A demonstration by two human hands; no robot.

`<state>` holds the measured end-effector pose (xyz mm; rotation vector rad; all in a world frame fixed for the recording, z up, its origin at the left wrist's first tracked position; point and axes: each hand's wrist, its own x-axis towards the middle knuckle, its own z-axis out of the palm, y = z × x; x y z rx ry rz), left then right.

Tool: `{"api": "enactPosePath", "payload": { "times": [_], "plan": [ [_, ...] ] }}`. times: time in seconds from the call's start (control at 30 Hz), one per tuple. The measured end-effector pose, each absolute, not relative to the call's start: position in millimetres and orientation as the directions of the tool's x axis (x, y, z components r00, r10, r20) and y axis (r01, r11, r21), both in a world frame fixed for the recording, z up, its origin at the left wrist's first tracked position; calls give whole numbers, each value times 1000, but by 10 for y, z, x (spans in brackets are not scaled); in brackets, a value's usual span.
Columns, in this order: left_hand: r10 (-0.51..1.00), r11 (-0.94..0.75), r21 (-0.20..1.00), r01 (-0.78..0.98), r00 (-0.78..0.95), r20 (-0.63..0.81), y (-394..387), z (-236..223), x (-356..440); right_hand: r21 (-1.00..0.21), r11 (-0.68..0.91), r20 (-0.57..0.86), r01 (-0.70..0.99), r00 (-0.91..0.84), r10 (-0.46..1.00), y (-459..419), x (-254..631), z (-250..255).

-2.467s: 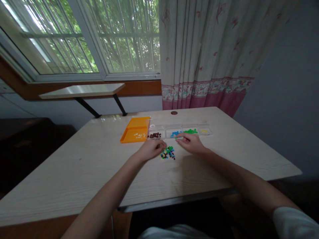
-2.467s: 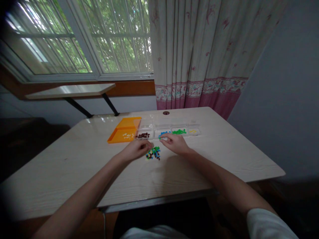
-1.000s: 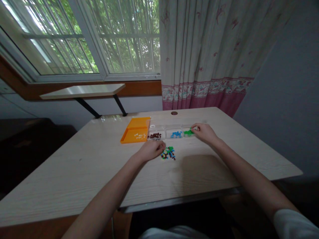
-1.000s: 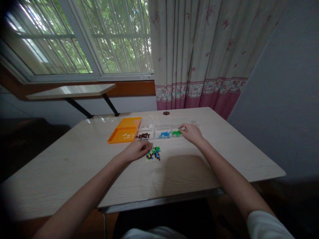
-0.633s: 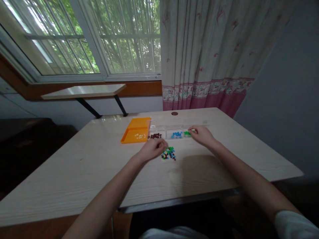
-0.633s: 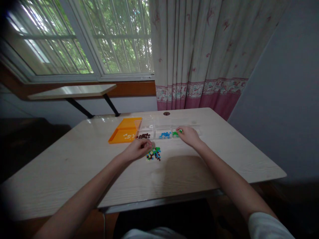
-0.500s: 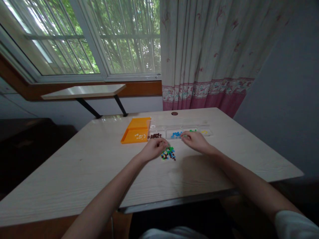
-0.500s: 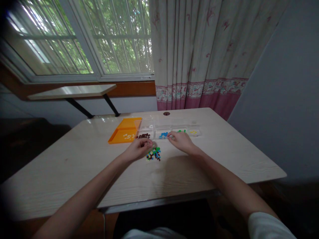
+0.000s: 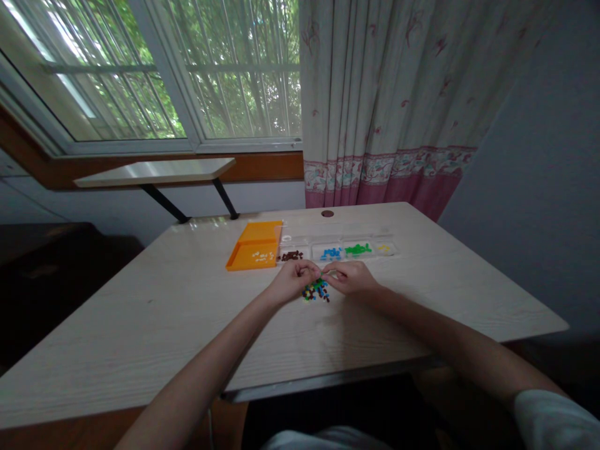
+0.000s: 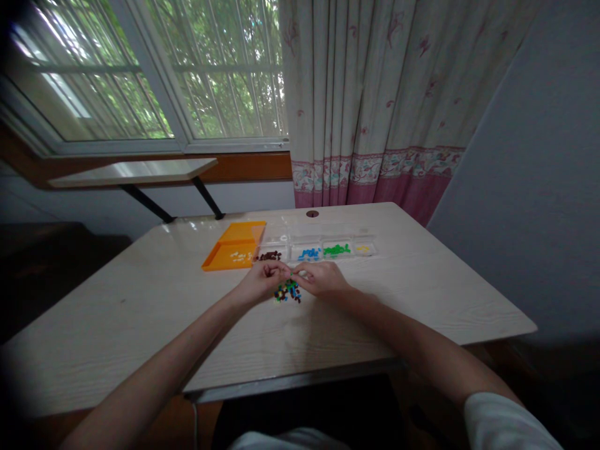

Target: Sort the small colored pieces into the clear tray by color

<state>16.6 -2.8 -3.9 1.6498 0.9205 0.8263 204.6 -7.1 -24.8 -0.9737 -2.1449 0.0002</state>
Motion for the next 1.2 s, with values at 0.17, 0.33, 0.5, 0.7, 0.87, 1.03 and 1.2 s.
{"api": "enactPosePath", "payload": {
  "times": [0.17, 0.33, 0.5, 0.7, 0.87, 1.03, 1.2],
  "plan": [
    [878, -181, 968, 172, 473, 80, -7, -78, 165, -266, 729, 661, 631, -431, 614, -74, 2037, -236],
    [865, -207, 963, 173, 491, 98, 27, -122, 156, -219, 747, 696, 628, -436, 570, -78, 2036, -220],
    [862, -242, 941, 235, 498, 97, 28, -107, 146, -144, 742, 698, 654, -465, 545, -72, 2047, -222],
    [869, -312, 906, 285, 472, 151, 25, -130, 133, -153, 760, 718, 631, -457, 525, -57, 2043, -237],
    [874, -374, 864, 335, 439, 208, 18, -140, 136, -243, 737, 697, 631, -415, 585, -59, 2040, -240],
    [884, -379, 851, 364, 413, 218, 20, -149, 134, -246, 746, 710, 619, -409, 573, -62, 2038, -234],
    [884, -379, 851, 364, 413, 217, 18, -153, 142, -253, 737, 700, 626, -407, 587, -56, 2031, -257]
  ]
}}
